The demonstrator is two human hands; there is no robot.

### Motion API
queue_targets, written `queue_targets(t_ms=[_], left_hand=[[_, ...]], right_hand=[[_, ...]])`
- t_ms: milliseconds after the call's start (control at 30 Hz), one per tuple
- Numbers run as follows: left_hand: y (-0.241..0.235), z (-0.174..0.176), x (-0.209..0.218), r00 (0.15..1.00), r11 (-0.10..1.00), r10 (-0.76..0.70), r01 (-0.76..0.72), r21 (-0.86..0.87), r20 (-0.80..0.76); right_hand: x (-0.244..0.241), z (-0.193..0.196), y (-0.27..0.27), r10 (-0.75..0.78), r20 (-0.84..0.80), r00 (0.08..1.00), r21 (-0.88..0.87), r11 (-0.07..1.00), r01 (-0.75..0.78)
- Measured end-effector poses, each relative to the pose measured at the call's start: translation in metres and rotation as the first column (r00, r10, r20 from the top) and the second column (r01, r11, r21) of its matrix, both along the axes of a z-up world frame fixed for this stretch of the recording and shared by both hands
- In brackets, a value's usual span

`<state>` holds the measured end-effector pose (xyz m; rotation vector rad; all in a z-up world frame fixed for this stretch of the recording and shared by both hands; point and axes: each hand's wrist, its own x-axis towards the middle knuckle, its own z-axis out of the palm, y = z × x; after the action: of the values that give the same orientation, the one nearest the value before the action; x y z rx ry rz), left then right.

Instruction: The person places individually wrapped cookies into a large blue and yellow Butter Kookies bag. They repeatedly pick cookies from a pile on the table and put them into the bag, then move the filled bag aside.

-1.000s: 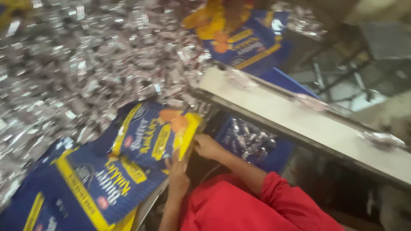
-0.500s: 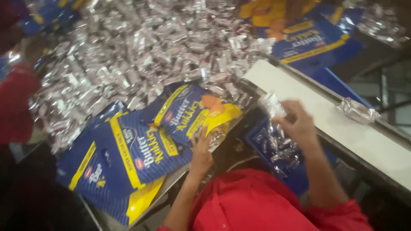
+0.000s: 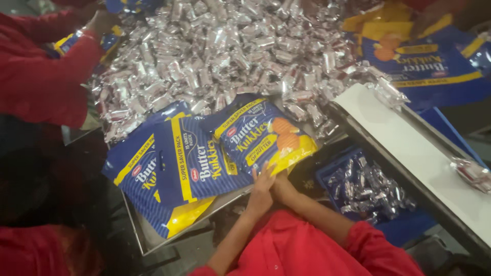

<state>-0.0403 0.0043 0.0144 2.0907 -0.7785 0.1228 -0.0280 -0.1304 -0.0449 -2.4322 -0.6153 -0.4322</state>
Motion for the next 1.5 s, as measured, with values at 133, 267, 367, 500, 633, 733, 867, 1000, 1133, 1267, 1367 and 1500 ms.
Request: queue_targets(t_ms=[133,267,367,500,633,733,867,1000,1133,1267,1367,1500], left_hand=[[0.017,0.026,-0.002,0.995,0.977,0.069,-0.082,-0.194,-0.076],[0.006,0.101,0.017,0.973,0.871,0.110,-0.194,-0.452,-0.205],[0.009,0.162,0.020,0.991,0.870,-0.096,0.127,-0.477,0.089],[0.072,0.181,0.021,0.887,0.915,0.114,0.082,-0.396,0.448],[0.099,0.085,0.050,0.923,0.934,0.351,-0.333,-0.128,0.158],[0.071,-0.020,0.088,0.944,0.862,0.330,-0.294,0.413,-0.016],[0.043,-0.096,0.083,0.969,0.865,0.244,-0.201,0.459,-0.034],[0.034,-0.082,0.095,1.000,0.915,0.014,-0.003,0.404,-0.024],[0.024,-0.025,0.114,0.976,0.909,-0.084,0.157,0.386,-0.199],[-0.003,-0.007,0.099,0.965,0.902,-0.119,0.204,0.381,-0.235],[-0.038,-0.025,0.080,0.993,0.849,-0.120,0.106,0.518,-0.007],[-0.069,-0.039,0.052,0.974,0.770,-0.179,0.053,0.636,0.136]], right_hand=[[-0.023,0.072,-0.019,0.221,-0.463,0.858,0.169,0.973,-0.159],[-0.023,0.160,-0.017,-0.275,0.304,0.912,0.031,0.960,0.279],[0.033,0.193,-0.008,-0.181,0.172,0.968,0.045,0.983,0.175],[0.111,0.246,0.016,0.007,0.299,0.954,0.095,0.995,-0.037],[0.230,0.261,0.075,0.176,0.544,0.821,-0.029,0.981,-0.191],[0.353,0.225,0.149,0.271,0.658,0.703,-0.081,0.953,-0.292],[0.457,0.141,0.233,0.269,0.171,0.948,-0.314,0.927,-0.206],[0.464,0.098,0.240,0.189,0.000,0.982,-0.332,0.926,-0.178],[0.354,0.079,0.163,0.179,0.016,0.984,0.096,0.979,-0.180],[0.162,0.077,0.038,0.118,-0.114,0.986,0.150,0.984,-0.100],[0.052,0.093,-0.043,-0.065,-0.115,0.991,0.185,0.979,0.086],[-0.036,0.117,-0.116,-0.537,-0.148,0.831,0.037,0.836,0.547]])
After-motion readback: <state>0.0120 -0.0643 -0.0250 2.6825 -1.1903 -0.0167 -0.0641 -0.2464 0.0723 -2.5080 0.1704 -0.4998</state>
